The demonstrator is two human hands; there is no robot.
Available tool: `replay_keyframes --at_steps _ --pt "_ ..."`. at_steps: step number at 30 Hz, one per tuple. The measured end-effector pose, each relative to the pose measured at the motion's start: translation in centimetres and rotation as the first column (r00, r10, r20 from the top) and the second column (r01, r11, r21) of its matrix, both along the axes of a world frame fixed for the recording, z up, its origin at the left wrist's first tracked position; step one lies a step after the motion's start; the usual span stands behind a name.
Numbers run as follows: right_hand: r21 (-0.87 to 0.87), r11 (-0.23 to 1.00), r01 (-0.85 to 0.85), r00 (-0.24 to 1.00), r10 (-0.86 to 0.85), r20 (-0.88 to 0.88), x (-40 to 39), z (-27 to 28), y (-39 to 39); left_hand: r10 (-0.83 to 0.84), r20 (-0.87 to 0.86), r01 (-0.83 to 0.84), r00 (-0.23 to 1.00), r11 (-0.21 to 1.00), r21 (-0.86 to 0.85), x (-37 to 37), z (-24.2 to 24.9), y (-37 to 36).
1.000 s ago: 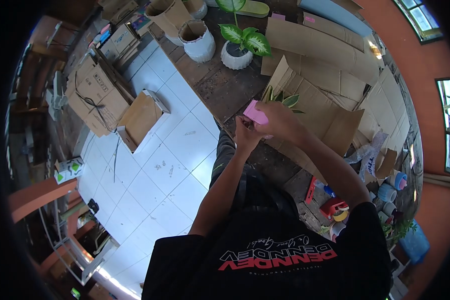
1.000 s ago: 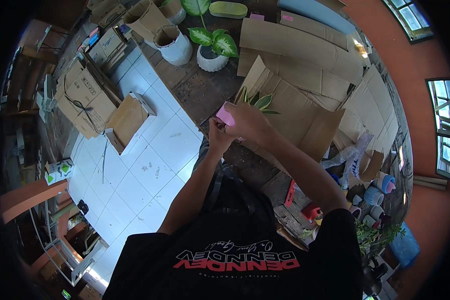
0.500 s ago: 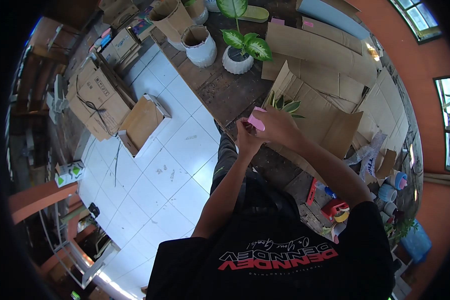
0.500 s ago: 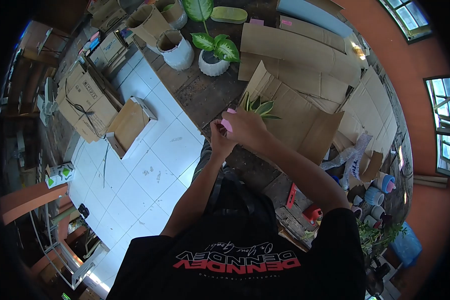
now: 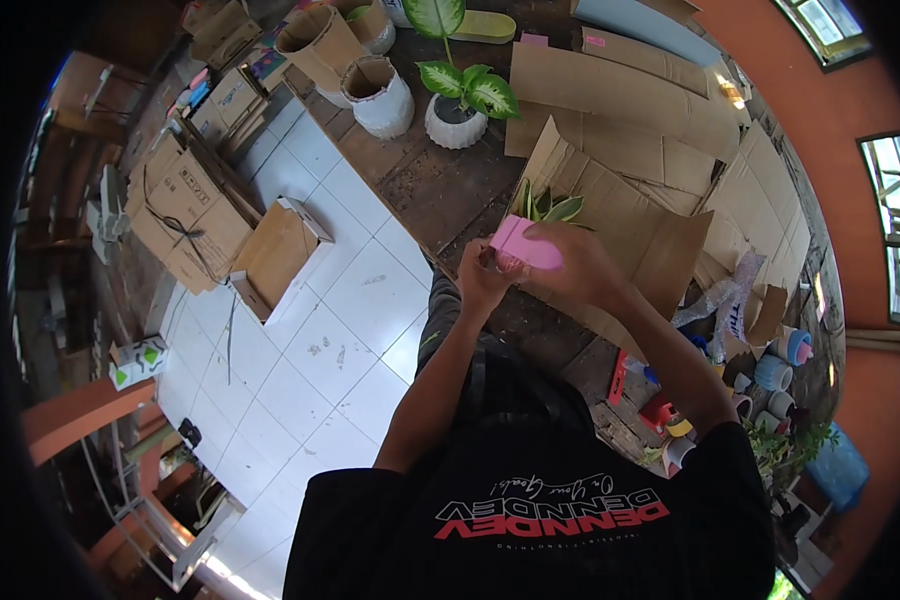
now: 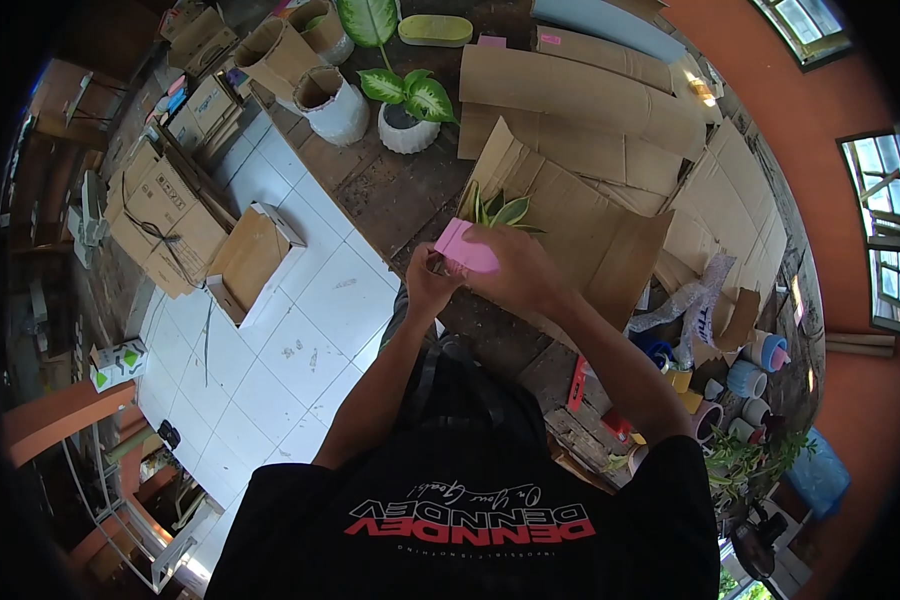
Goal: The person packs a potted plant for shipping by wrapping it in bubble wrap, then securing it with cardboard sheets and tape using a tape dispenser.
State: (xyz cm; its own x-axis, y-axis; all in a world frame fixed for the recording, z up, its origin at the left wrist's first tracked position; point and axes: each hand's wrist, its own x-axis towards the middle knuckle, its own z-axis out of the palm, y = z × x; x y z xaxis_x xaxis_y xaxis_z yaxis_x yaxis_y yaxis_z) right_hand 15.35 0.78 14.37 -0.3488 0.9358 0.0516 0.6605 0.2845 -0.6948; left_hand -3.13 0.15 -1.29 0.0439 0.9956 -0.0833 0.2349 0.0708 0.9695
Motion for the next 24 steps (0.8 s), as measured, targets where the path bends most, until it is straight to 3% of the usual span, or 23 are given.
replay_keyframes --at_steps 1,3,4,6,9,13,15,18,21,24 --pt "-0.17 0.984 0.053 0.985 -0.08 -0.156 0.7 0.1 0.1 -0.004 -0.036 0.003 0.999 1.0 -0.012 0.1 0.4 0.0" --pt "-0.502 0.862 0.069 0.867 -0.301 -0.398 2.0 0.4 0.4 0.03 0.049 -0.029 0.998 1.0 -0.003 0.6 0.7 -0.1" --pt "-0.659 0.752 0.02 0.682 -0.492 -0.541 2.9 0.1 0.2 0.047 0.09 -0.047 0.995 0.999 0.001 0.9 0.7 -0.2" --pt "-0.833 0.503 -0.23 0.187 -0.818 -0.545 3.7 -0.3 -0.3 0.045 0.045 -0.046 0.998 0.999 0.018 1.0 0.9 -0.4" --pt "-0.839 0.465 -0.283 0.068 -0.863 -0.501 2.8 0.2 -1.0 0.048 0.004 -0.048 0.999 0.999 0.016 1.2 1.2 -0.5" --pt "-0.854 0.479 -0.204 0.123 -0.853 -0.508 2.6 -1.6 -1.1 0.026 -0.085 -0.019 0.996 0.997 0.078 1.2 0.9 -0.4" --pt "-0.833 0.51 -0.214 0.154 -0.825 -0.544 2.4 -1.6 -1.0 0.032 -0.113 -0.031 0.993 0.999 0.008 1.4 1.4 -0.8" --pt "-0.761 0.63 -0.155 0.2 -0.734 -0.649 1.3 -1.4 -0.2 0.015 -0.214 -0.022 0.977 0.999 -0.028 1.5 3.0 -1.1" --pt "-0.675 0.727 0.127 0.585 -0.604 -0.541 0.7 -0.7 0.1 0.015 -0.318 0.0 0.948 0.999 0.045 1.4 3.9 -1.6" --pt "-0.464 0.823 0.329 0.798 -0.505 -0.33 0.3 -0.8 -0.1 -0.051 -0.434 0.139 0.9 0.975 0.172 0.9 4.4 -1.9"
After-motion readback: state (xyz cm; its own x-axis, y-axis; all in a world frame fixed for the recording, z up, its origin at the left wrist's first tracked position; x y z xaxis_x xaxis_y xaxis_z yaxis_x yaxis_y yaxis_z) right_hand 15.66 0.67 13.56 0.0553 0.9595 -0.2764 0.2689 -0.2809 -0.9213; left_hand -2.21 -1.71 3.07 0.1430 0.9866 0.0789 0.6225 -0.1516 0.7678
